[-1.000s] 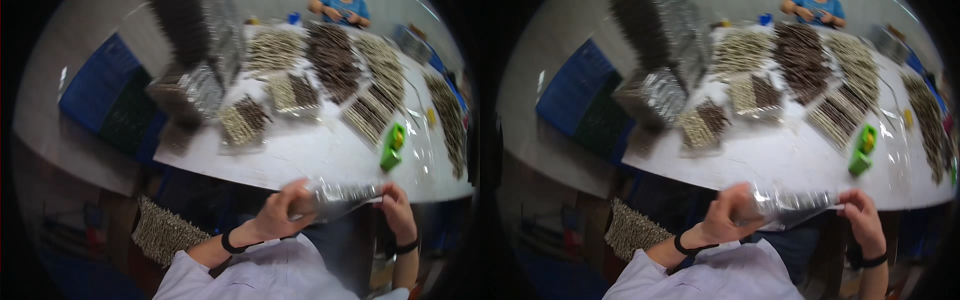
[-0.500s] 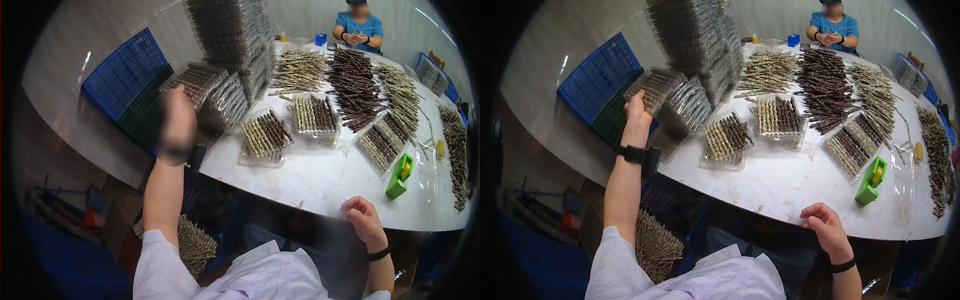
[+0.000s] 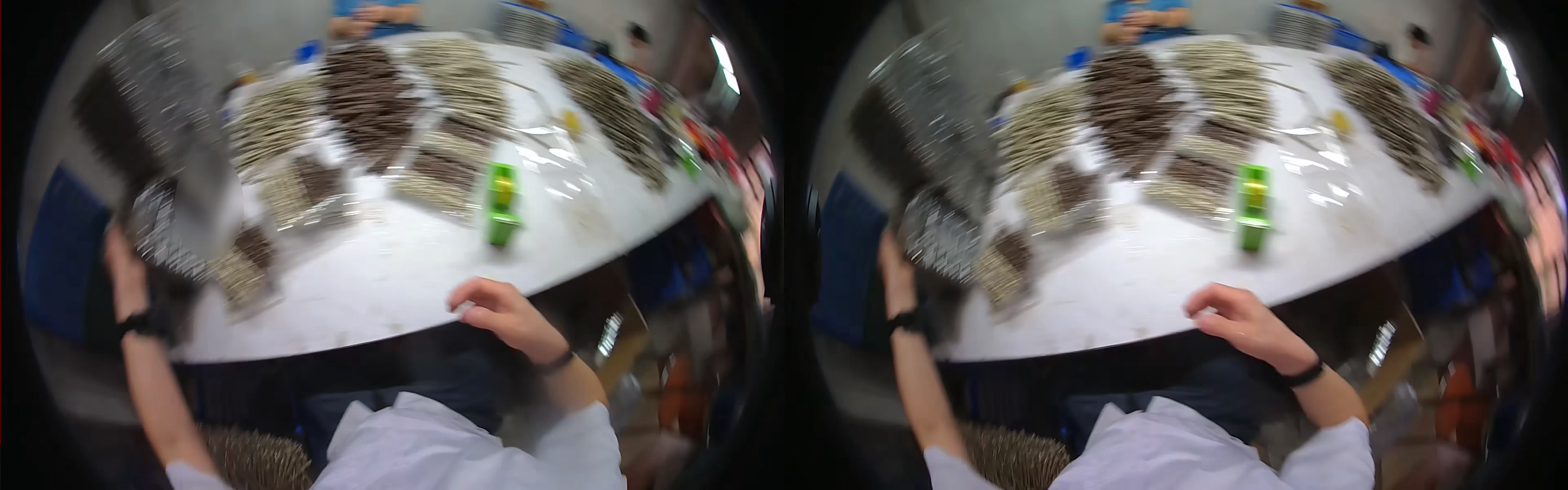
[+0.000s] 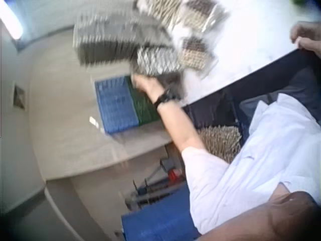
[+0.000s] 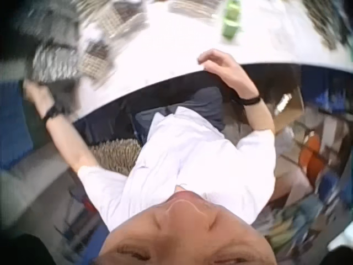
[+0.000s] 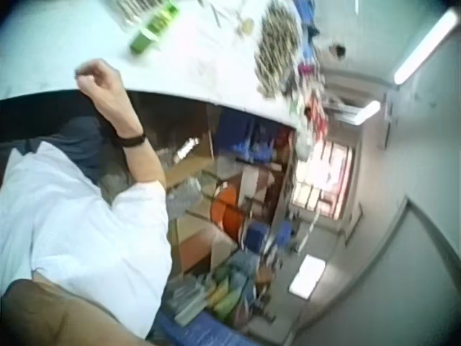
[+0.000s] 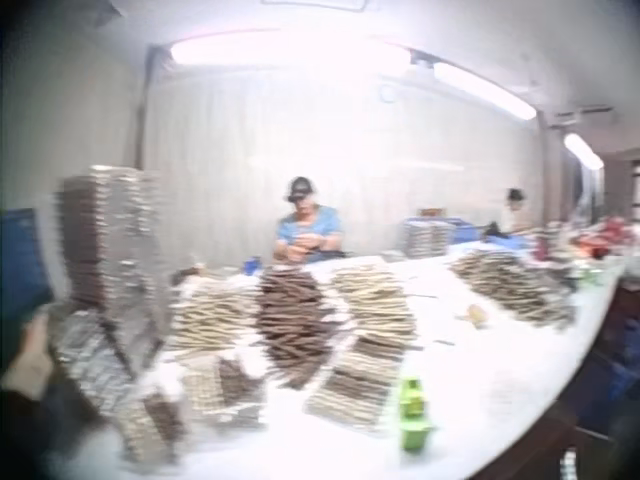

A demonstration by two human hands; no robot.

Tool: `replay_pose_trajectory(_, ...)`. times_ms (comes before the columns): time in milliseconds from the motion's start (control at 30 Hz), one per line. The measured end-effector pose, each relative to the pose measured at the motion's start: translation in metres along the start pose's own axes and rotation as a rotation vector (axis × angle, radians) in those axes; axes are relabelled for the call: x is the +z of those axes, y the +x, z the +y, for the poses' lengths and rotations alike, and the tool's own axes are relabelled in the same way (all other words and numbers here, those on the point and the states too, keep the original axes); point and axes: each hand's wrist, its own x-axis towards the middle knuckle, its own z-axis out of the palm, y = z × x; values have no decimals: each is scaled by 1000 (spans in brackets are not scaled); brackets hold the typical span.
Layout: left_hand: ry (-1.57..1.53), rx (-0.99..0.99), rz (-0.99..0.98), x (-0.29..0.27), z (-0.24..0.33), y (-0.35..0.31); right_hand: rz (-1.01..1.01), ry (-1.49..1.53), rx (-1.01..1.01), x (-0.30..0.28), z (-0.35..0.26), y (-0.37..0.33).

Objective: The person repeatedly picks up clear plastic trays containing drill bits, places them on a table, and secures them with tape from a green dispenser. The person then stacks the finished packages on the left side of the table.

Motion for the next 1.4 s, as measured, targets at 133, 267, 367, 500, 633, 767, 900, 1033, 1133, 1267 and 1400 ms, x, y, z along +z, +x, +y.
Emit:
replay_pose_trajectory(133,187,80,162,-43,-4,20,467,-510,-206,-43,-15,-36)
replay_pose_trajectory(267,355,223,279,-68,-22,29,936,-941,-191,-125,-15,-64)
replay_pose_trajectory(367,404,302,303,-83,-29,22,915,-1199,-146,-181,2,-74)
replay_pose_trajectory(500,413,390,341,-47,-25,-55,762,-1549,45,-201,25,-66)
replay_pose_trajectory(633,483,559,161,-8,-14,-130,880,-1577,-77,-198,29,-59)
replay_pose_trajectory(767,624,692,-49,21,-10,-197,1049,-1475,-426,-167,-8,-57)
replay_pose_trajectory(900,650,708,-346,71,-19,-244,1034,-830,-655,-120,-47,-71)
replay_pose_trajectory(1033,430,330,-680,130,-32,-302,528,106,-832,-65,-63,-70)
replay_pose_trajectory(1133,-71,-224,-922,147,-42,-352,217,569,-609,-6,-47,-32)
replay_pose_trajectory(1267,-397,-491,-791,155,-43,-373,117,735,-301,48,-7,16)
replay_pose_trajectory(1400,-244,-456,-602,142,-44,-350,80,547,4,48,18,38)
